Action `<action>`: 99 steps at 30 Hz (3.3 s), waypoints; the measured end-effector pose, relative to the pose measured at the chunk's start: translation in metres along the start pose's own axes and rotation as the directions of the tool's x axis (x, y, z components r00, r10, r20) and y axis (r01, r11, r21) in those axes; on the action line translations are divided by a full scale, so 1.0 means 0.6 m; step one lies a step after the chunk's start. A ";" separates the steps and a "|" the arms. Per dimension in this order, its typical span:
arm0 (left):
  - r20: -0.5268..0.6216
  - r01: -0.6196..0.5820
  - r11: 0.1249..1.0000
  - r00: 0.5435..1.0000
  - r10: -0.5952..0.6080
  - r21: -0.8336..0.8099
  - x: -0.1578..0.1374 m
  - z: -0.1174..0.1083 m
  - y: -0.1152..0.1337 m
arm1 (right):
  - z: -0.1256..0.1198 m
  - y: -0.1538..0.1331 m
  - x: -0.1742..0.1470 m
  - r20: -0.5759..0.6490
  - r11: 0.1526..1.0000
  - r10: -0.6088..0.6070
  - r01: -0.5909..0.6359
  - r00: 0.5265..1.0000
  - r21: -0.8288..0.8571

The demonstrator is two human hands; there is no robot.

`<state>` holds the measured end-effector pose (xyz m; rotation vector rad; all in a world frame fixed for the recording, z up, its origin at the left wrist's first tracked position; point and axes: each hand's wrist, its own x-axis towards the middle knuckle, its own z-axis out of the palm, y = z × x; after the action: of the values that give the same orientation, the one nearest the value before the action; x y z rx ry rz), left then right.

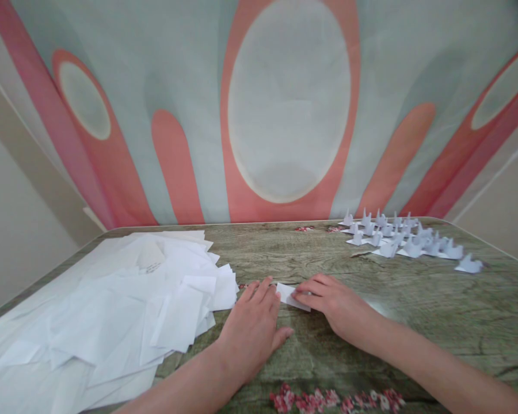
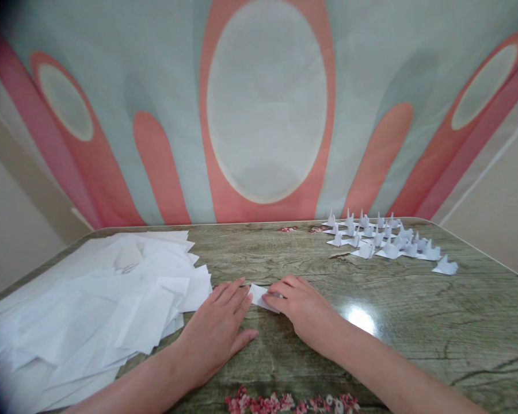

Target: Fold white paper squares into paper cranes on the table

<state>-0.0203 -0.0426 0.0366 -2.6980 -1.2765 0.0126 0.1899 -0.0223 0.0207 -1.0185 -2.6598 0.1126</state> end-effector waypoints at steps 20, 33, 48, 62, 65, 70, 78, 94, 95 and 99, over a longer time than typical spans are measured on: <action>-0.003 -0.004 1.000 1.000 0.004 0.005 0.002 0.000 -0.004 | 0.012 0.001 -0.005 0.062 0.994 0.050 -0.043 0.997 -0.101; -0.033 0.001 1.000 0.999 -0.001 0.014 0.001 0.004 0.001 | 0.017 0.002 -0.003 -0.131 0.910 0.357 -0.313 0.925 0.271; -0.169 0.024 0.942 0.982 -0.085 -0.336 0.007 0.026 -0.021 | 0.027 0.000 0.001 -0.061 0.826 0.471 -0.416 0.880 0.381; -0.213 0.026 0.875 0.966 -0.146 -0.483 0.007 0.037 -0.021 | 0.031 -0.016 0.004 -0.068 0.818 0.451 -0.382 0.890 0.431; -0.201 0.007 0.877 0.972 -0.118 -0.481 0.008 0.033 -0.021 | 0.028 -0.022 0.005 -0.059 0.824 0.432 -0.367 0.900 0.431; -0.198 -0.004 0.880 0.975 -0.102 -0.475 0.008 0.031 -0.022 | 0.016 -0.032 0.001 -0.032 0.816 0.385 -0.324 0.922 0.478; -0.194 0.005 0.874 0.974 -0.113 -0.485 0.009 0.033 -0.021 | 0.018 -0.025 0.002 -0.052 0.785 0.364 -0.276 0.930 0.555; -0.223 -0.081 0.883 0.974 -0.027 -0.462 0.012 0.036 -0.023 | 0.020 -0.029 0.005 -0.058 0.795 0.369 -0.283 0.928 0.537; -0.232 -0.095 0.886 0.973 -0.014 -0.454 0.012 0.037 -0.023 | 0.020 -0.030 0.005 -0.057 0.795 0.370 -0.284 0.927 0.537; -0.248 -0.142 0.887 0.968 0.032 -0.440 0.013 0.037 -0.025 | 0.021 -0.030 0.003 -0.047 0.783 0.391 -0.305 0.919 0.542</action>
<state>-0.0283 -0.0242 0.0173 -3.0144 -1.2043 -0.6591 0.1731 -0.0341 0.0124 -1.2406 -2.0758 0.7633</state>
